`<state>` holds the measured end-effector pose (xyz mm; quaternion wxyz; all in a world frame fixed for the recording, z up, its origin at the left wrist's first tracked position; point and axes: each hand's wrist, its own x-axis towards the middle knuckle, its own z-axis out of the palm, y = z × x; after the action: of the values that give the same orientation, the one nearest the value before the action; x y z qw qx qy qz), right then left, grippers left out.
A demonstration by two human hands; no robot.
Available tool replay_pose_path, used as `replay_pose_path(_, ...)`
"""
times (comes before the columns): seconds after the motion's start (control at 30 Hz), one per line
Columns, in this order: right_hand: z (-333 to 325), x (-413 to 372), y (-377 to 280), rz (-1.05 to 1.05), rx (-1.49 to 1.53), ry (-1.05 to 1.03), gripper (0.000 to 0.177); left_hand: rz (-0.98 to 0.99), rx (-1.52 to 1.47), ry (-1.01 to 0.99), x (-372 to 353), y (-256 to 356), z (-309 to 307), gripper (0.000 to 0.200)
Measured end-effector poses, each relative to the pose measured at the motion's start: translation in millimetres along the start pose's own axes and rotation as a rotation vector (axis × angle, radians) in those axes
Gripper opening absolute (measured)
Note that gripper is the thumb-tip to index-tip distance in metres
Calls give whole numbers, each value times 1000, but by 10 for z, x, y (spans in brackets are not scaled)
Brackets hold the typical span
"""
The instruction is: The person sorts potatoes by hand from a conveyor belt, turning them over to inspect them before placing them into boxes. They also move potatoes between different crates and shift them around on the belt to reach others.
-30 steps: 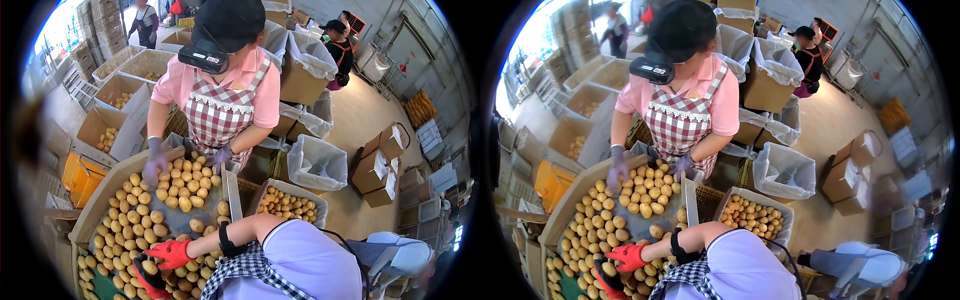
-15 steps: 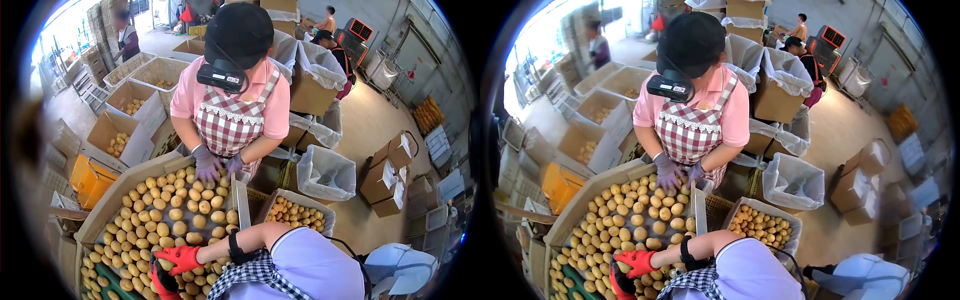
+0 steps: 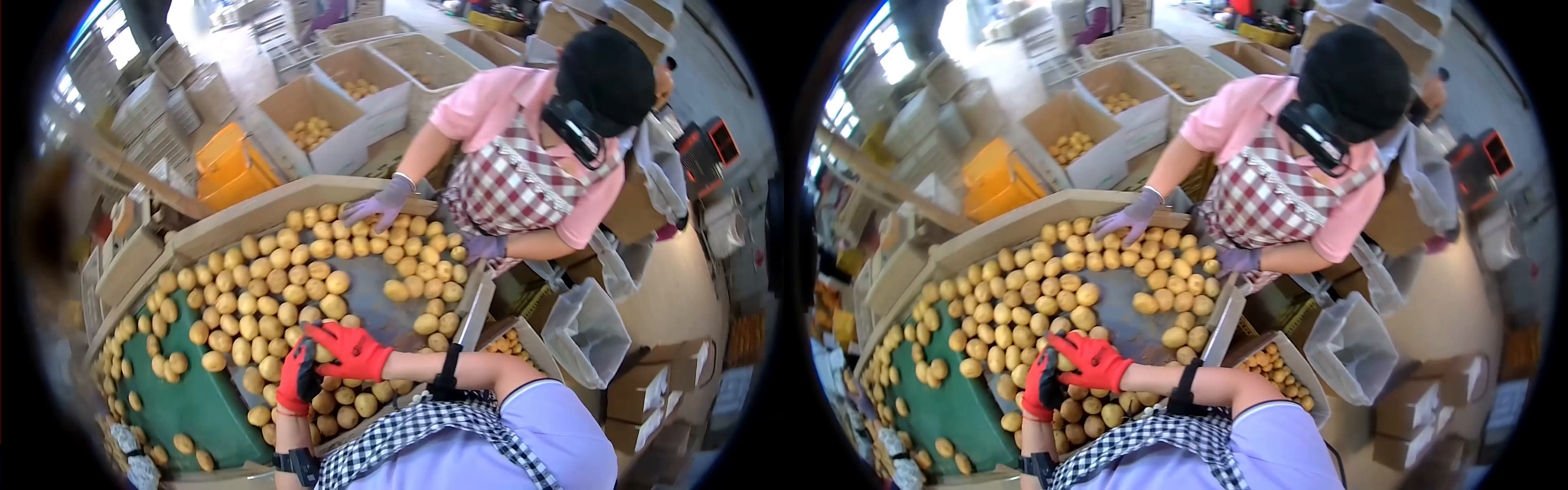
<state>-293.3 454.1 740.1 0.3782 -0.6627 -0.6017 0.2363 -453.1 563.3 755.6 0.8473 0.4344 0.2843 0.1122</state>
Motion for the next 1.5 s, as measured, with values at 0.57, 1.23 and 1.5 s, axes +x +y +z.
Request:
replay_pose_path(0.57,-1672,2159,-197,-24,-680,1030,59,178,379,154,-110,105,-30,41)
replay_pose_path(1.23,21,214,230,248,-456,-60,83,416,1605,-15,-200,-111,-574,37)
replay_pose_path(1.5,-514,-704,528,222,-237,-446,100,149,1150,318,-498,565,28,31)
